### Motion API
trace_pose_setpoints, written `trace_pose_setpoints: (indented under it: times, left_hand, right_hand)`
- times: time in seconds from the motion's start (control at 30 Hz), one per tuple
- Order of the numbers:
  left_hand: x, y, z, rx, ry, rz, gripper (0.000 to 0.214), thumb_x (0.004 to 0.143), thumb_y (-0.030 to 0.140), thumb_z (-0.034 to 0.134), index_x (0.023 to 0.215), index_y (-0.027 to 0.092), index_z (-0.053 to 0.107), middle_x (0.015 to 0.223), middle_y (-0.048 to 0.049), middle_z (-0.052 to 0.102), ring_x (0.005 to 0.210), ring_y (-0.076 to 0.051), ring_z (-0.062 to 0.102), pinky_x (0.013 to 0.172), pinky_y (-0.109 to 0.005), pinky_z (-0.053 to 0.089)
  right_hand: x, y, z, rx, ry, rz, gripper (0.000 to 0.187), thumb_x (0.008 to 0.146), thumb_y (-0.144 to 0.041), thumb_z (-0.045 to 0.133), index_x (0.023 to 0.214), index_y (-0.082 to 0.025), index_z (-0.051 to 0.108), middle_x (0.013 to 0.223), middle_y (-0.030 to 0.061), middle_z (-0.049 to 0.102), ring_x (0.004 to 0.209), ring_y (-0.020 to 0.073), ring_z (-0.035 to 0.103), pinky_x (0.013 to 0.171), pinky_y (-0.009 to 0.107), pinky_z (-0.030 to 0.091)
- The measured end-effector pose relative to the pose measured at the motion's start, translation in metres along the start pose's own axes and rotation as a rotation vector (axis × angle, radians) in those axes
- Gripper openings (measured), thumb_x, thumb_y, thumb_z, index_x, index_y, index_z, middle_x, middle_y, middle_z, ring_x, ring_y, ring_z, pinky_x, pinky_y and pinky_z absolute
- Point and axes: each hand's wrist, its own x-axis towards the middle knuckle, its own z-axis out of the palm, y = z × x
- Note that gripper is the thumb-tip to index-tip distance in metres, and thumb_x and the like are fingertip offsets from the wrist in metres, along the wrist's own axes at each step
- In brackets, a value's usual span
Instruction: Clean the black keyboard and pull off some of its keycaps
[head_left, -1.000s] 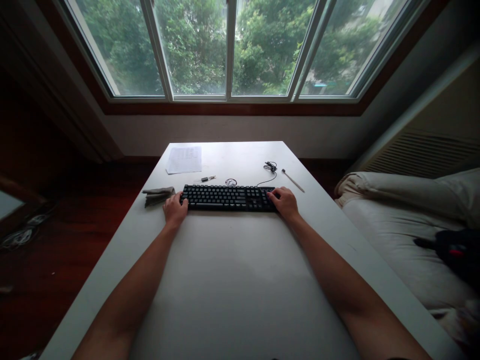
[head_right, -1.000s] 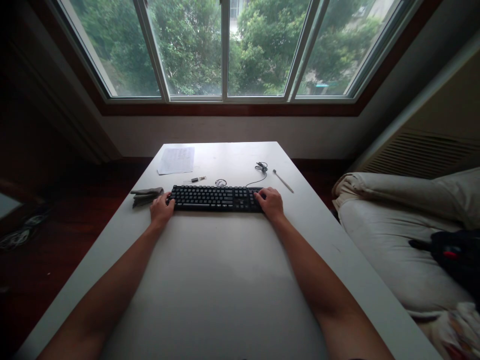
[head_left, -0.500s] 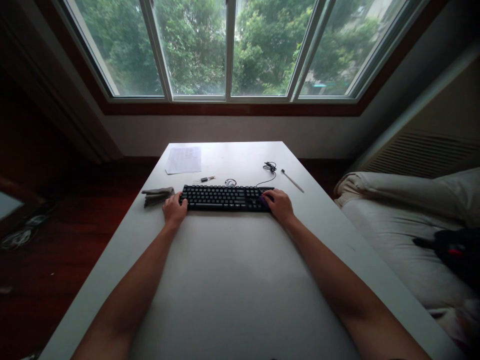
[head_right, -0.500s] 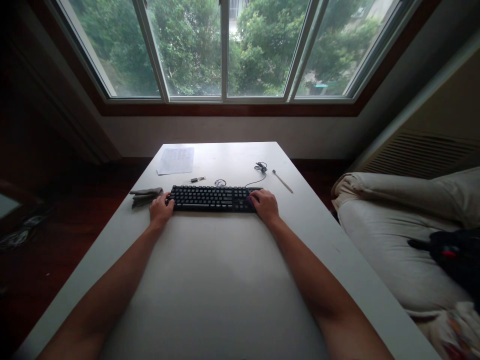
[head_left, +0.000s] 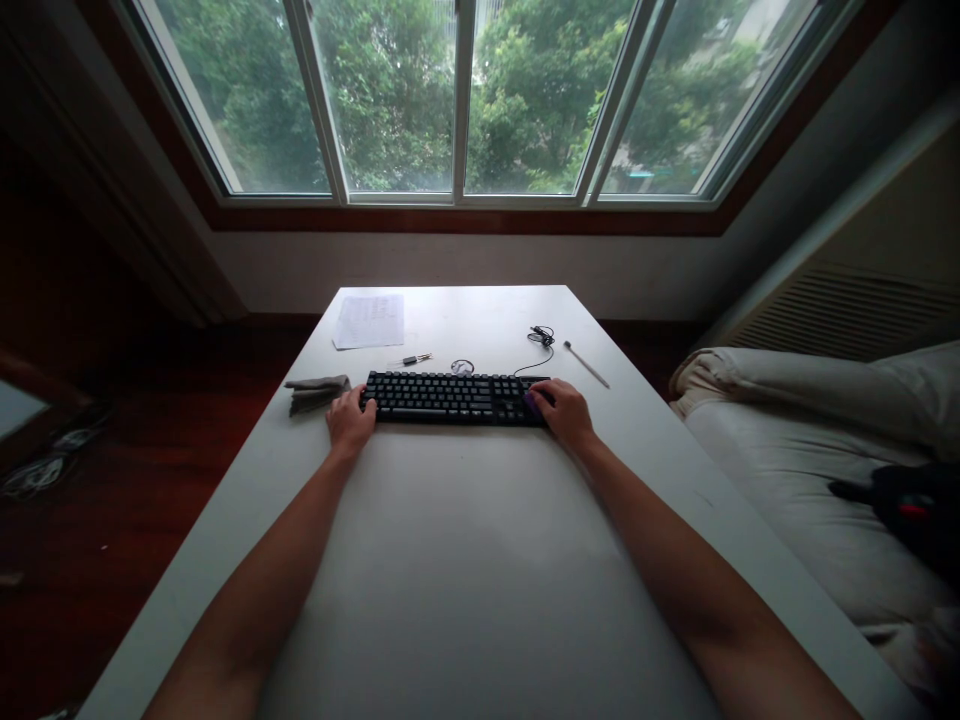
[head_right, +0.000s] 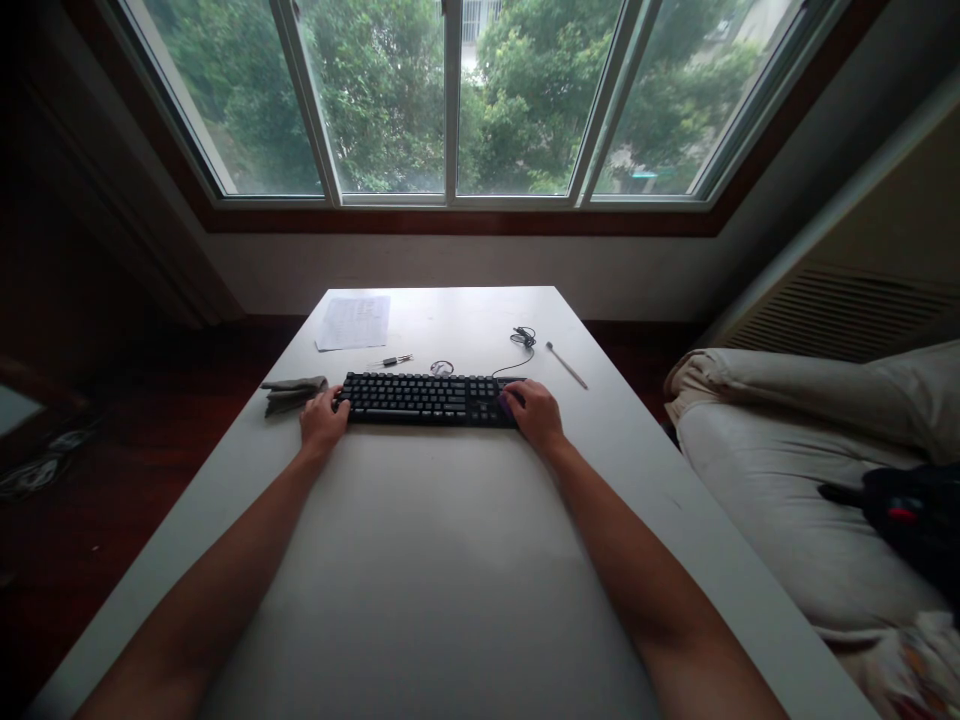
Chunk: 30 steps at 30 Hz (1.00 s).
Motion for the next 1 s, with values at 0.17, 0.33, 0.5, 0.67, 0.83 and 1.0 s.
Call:
trace_pose_setpoints:
  times: [0.17, 0.33, 0.5, 0.67, 0.83, 1.0]
  left_hand:
    - [0.001, -0.002, 0.002, -0.003, 0.013, 0.015, 0.044, 0.095, 0.038, 0.049, 0.134, 0.024, 0.062, 0.127, -0.0106, 0.066, 0.118, -0.032, 0.055, 0.1, -0.045, 0.043]
    - [0.001, -0.003, 0.002, -0.002, 0.006, 0.011, 0.044, 0.095, 0.037, 0.049, 0.135, 0.024, 0.061, 0.131, -0.0097, 0.065, 0.12, -0.032, 0.054, 0.101, -0.045, 0.042]
    - [0.001, -0.002, 0.002, 0.006, 0.003, 0.005, 0.044, 0.095, 0.037, 0.049, 0.135, 0.024, 0.062, 0.128, -0.0108, 0.066, 0.119, -0.032, 0.055, 0.101, -0.045, 0.042]
    - [0.0, 0.0, 0.001, 0.008, 0.009, 0.006, 0.043, 0.095, 0.037, 0.049, 0.134, 0.024, 0.062, 0.127, -0.0107, 0.066, 0.118, -0.032, 0.055, 0.1, -0.044, 0.042]
    - [0.0, 0.0, 0.0, 0.007, -0.007, -0.007, 0.044, 0.095, 0.036, 0.05, 0.135, 0.024, 0.062, 0.128, -0.0115, 0.066, 0.119, -0.031, 0.055, 0.101, -0.044, 0.042]
    - [0.001, -0.001, 0.001, -0.009, 0.002, -0.002, 0.044, 0.095, 0.036, 0.05, 0.135, 0.024, 0.062, 0.129, -0.0108, 0.066, 0.12, -0.032, 0.055, 0.102, -0.046, 0.042]
  right_hand:
    - [-0.001, 0.0, 0.006, -0.044, -0.054, -0.043, 0.025, 0.098, -0.039, 0.053, 0.1, -0.023, 0.072, 0.096, 0.0072, 0.069, 0.095, 0.0243, 0.06, 0.089, 0.037, 0.045]
    - [0.002, 0.03, -0.004, -0.133, 0.017, 0.073, 0.027, 0.097, -0.039, 0.052, 0.101, -0.022, 0.072, 0.095, 0.009, 0.07, 0.092, 0.0255, 0.061, 0.085, 0.038, 0.044]
    - [0.002, 0.036, -0.009, -0.141, 0.081, 0.129, 0.027, 0.097, -0.038, 0.051, 0.099, -0.021, 0.072, 0.095, 0.0097, 0.07, 0.089, 0.0259, 0.062, 0.081, 0.038, 0.045]
    - [0.0, 0.008, -0.001, -0.024, 0.018, -0.04, 0.026, 0.098, -0.039, 0.052, 0.101, -0.022, 0.072, 0.099, 0.0091, 0.071, 0.095, 0.0261, 0.063, 0.088, 0.039, 0.047]
    - [-0.001, 0.003, 0.002, 0.072, -0.085, -0.118, 0.026, 0.097, -0.044, 0.056, 0.1, -0.025, 0.074, 0.098, 0.0072, 0.071, 0.094, 0.0246, 0.064, 0.086, 0.038, 0.049]
    - [0.002, 0.041, -0.012, 0.004, 0.007, -0.003, 0.029, 0.096, -0.045, 0.055, 0.098, -0.023, 0.074, 0.098, 0.0088, 0.072, 0.094, 0.0261, 0.064, 0.087, 0.04, 0.048]
